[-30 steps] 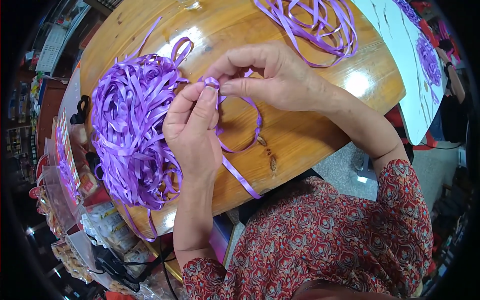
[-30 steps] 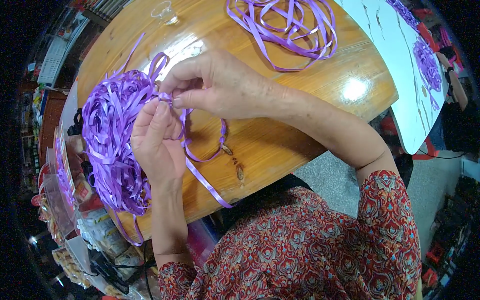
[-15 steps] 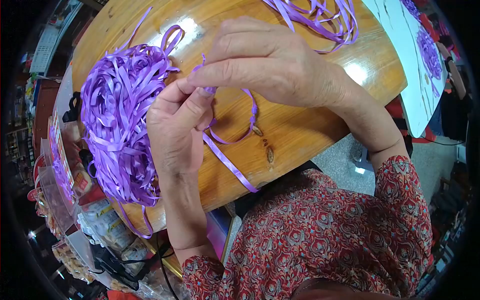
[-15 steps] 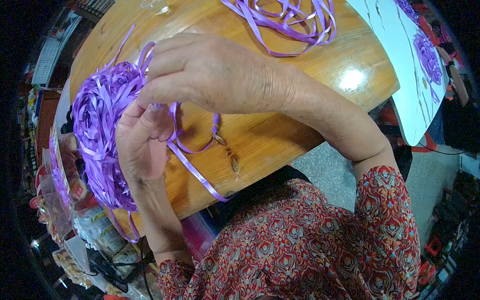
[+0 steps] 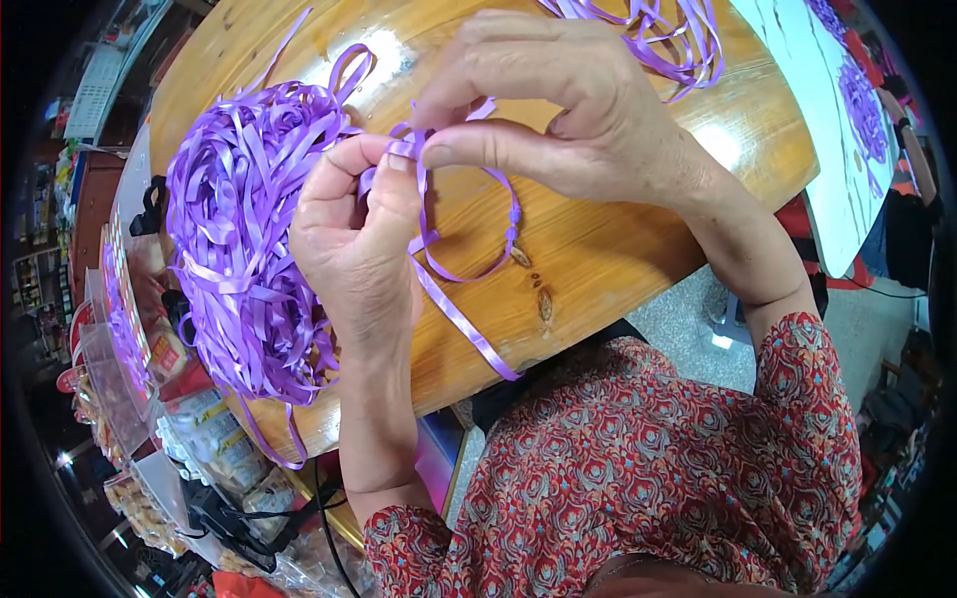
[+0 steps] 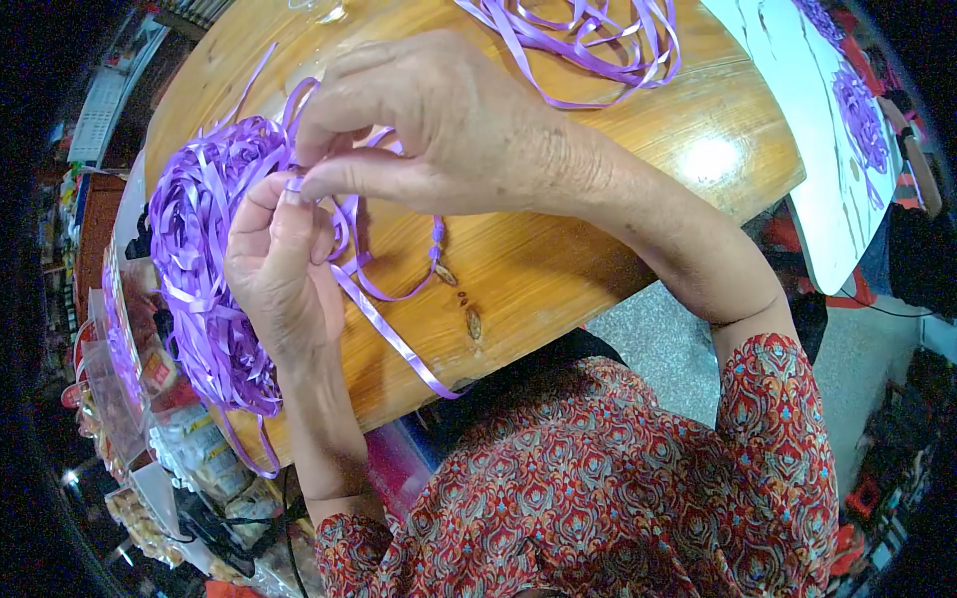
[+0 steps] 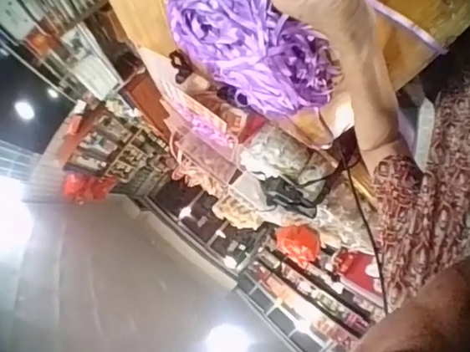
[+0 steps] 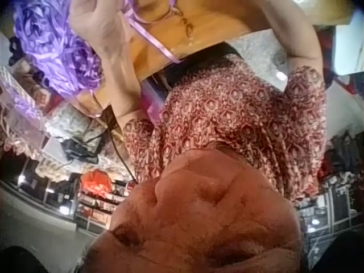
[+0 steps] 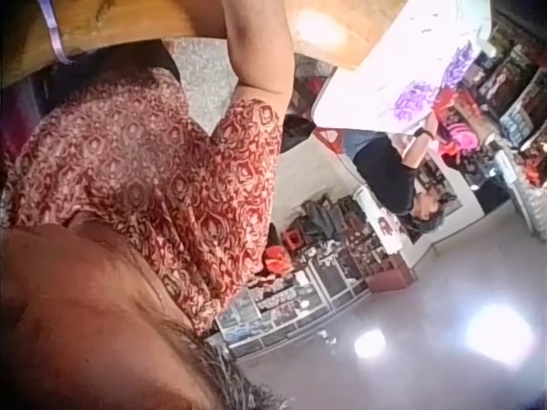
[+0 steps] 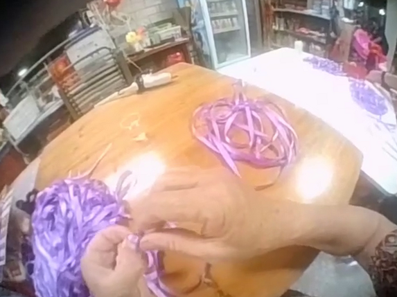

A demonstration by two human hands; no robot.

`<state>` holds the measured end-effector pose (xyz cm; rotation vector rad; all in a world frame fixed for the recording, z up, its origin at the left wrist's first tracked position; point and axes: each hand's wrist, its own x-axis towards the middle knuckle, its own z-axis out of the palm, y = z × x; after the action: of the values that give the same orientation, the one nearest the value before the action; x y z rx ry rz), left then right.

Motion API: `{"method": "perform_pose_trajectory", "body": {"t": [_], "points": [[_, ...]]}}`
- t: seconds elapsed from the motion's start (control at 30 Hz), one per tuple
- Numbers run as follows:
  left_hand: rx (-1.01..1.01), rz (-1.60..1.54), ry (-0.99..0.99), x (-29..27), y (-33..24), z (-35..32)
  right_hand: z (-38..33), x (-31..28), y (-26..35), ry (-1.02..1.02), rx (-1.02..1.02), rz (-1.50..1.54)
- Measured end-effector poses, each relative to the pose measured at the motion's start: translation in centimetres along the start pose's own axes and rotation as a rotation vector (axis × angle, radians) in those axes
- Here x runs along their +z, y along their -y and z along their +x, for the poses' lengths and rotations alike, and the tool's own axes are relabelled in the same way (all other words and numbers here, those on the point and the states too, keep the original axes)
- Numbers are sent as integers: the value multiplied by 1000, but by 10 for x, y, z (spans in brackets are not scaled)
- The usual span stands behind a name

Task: The person ties knots in purple ribbons by hand, working through them one at a time to form a decorative pattern.

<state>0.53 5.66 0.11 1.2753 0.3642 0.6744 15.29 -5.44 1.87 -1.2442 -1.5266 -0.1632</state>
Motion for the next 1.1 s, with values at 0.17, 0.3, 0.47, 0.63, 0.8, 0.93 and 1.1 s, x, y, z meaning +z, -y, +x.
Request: {"method": "perform_pose_trajectory", "body": {"t": [0.17,0.3,0.47,0.63,0.8,0.93,1.1], "points": [[-13,21,12,9,-1,-2,-2,1,2,102,63,-57],[-25,18,8,9,1,-1,-2,3,8,120,223,-19],[-68,-238,87,9,0,-3,-1,4,9,128,808,713],[-101,-404,197,3,4,-1,-4,9,8,102,899,959],[-143,-485,217,4,3,-1,-3,9,6,107,893,1040],[-165,-544,244,4,7,1,-2,7,7,120,902,997],[-176,-537,233,2,6,1,-1,6,9,122,874,884]]}}
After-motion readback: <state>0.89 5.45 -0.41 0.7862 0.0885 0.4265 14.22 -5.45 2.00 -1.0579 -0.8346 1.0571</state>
